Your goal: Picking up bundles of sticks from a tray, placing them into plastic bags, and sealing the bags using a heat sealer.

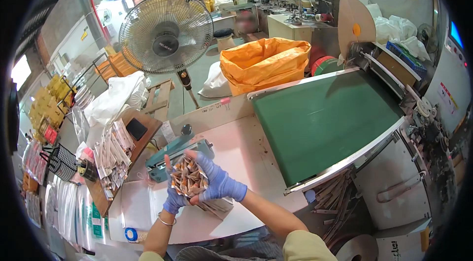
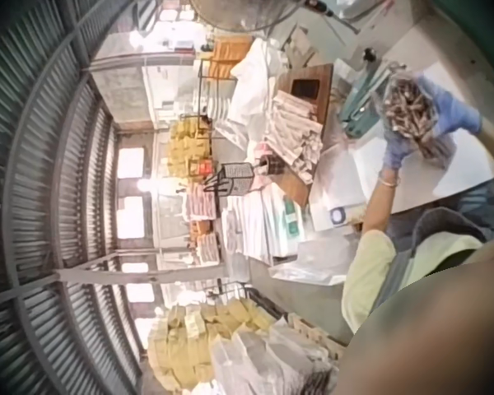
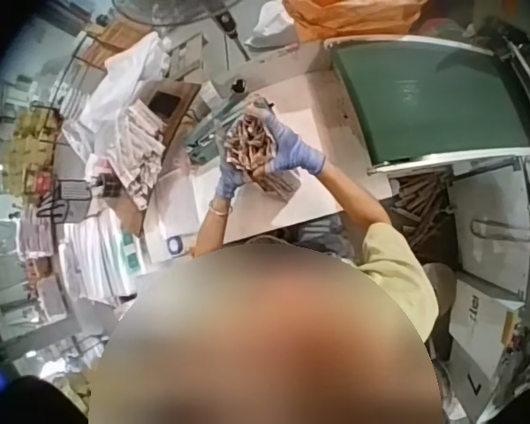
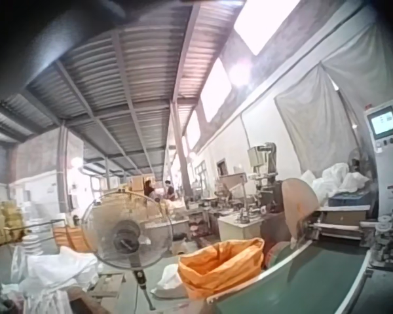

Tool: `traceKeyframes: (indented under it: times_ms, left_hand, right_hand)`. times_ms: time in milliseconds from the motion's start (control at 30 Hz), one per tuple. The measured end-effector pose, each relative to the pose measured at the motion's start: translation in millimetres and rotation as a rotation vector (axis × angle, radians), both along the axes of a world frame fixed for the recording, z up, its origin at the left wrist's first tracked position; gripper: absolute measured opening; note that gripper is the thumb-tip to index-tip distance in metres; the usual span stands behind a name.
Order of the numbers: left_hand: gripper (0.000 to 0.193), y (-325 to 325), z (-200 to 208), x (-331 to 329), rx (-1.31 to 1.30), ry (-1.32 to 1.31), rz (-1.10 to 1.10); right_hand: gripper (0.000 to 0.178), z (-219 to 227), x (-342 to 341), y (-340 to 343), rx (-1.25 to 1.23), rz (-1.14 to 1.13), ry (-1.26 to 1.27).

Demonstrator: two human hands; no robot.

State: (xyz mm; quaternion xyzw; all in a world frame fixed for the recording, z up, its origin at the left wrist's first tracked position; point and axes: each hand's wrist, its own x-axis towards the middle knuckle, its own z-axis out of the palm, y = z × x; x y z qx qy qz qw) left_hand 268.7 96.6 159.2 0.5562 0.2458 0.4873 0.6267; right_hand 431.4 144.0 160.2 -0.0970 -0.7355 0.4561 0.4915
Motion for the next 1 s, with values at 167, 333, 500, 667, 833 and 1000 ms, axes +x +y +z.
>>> traceKeyframes:
  times_ms: [167,333,500,667,833,1000]
  left_hand:
    - [0.09,2.4,-87.2,-34.6,0.311,0.46,0.308]
    - [0.069,-58.2,-31.6,-38.5,-0.387,-0.141,0.078]
    - [0.059,-136.2,-108.3,-24.6,-0.806,-0.442,0.262]
    - [0.031,-200.2,-137.8,-83.4,-0.154,0.507,1.294]
    - [0.019,-212.4,-146.1,-238.6,-0.036,0.778,1.487]
    - [0.022,-153.0,-146.1,-299.8,-0.181,1.44,0.732]
  right_hand:
    - [0.065,-5.1,-22.5,-28.2,0.073,-0.171,0.125]
    - [0.056,4.1,-54.3,-53.4,-0.466,-0.017,0.0]
    - [0.029,-46.8,-77.2,-58.3,-1.272,0.73,-0.19]
    - [0.033,-73.2,-125.1,-80.3,-1.234,0.738,-0.24]
    - [0.034,-83.3,-163.2,-112.3,-1.209,0.801,-0.341]
    - [0.032,-92.8,-168.1,-119.4,-1.286,0.733,-0.377]
